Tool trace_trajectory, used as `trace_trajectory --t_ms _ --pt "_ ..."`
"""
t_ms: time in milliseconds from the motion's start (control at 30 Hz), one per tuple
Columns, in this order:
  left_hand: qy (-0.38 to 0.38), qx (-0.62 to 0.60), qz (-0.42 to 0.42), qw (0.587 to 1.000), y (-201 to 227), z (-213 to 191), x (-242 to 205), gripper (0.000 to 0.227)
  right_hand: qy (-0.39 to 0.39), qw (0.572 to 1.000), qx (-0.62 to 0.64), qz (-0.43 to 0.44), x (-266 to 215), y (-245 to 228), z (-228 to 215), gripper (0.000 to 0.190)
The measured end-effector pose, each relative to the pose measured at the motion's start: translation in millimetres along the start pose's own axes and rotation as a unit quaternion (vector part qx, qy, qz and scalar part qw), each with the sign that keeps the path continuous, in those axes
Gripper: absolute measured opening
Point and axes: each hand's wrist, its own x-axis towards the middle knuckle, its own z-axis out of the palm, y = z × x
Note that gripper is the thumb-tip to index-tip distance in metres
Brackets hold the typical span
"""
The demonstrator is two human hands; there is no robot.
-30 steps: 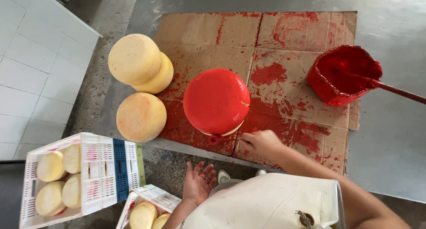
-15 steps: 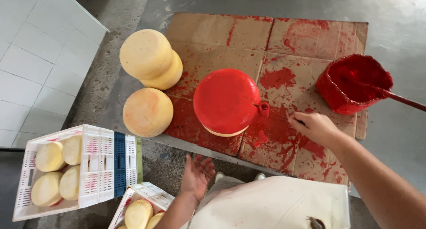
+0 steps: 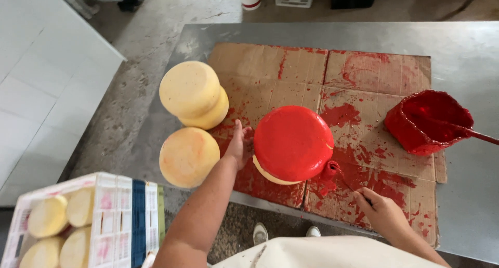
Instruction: Applying a red protective coating to cheese wheels using a small paint roller on a workbench.
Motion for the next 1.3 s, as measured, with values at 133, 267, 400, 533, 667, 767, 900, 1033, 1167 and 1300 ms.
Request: trace_trajectory --t_ms 133,267,400,533,667,767,900,1033,1167,1300 --pt "-0.023 -0.019 -0.035 0.999 15.0 10.7 -24.2 0.085 -0.007 0.998 -0.019 0.052 1.4 -9.7 -6.1 0.047" --pt "-0.017 -0.077 -0.044 0.996 -5.7 9.1 -38.6 0.084 -0.005 0.999 -0.019 0.038 19.8 -6.2 -17.3 0.036" --pt "-0.011 -0.119 -0.055 0.991 -24.6 21.9 -91.4 0.088 0.072 0.990 -0.081 -0.088 72.5 -5.2 -32.1 0.031" --pt "-0.046 -0.263 -0.096 0.959 -77.6 13.9 -99.7 0.108 0.139 0.978 -0.066 -0.144 120.3 -33.8 -41.2 0.043" --pt "-0.031 -0.283 -0.109 0.952 -99.0 14.7 -92.7 0.108 0.142 0.975 -0.055 -0.160 133.7 -36.6 -36.5 0.044" --pt "0.004 -0.305 -0.097 0.947 -94.1 22.4 -100.4 0.103 0.147 0.976 -0.024 -0.158 109.7 -15.8 -24.8 0.040" --pt "0.018 -0.298 -0.078 0.951 -96.4 26.4 -100.2 0.099 0.105 0.979 0.069 -0.161 52.9 18.0 -3.9 0.037" --pt "0.033 -0.288 -0.057 0.955 -102.1 29.0 -105.3 0.096 0.045 0.985 0.060 -0.155 35.5 46.2 15.9 0.034" --pt "0.060 -0.279 -0.029 0.958 -131.9 14.9 -98.8 0.099 0.033 0.978 -0.007 -0.206 45.9 51.3 39.7 0.034" --pt "0.094 -0.282 -0.001 0.955 -167.9 -1.4 -97.1 0.088 0.035 0.946 -0.059 -0.315 60.3 31.0 82.1 0.032"
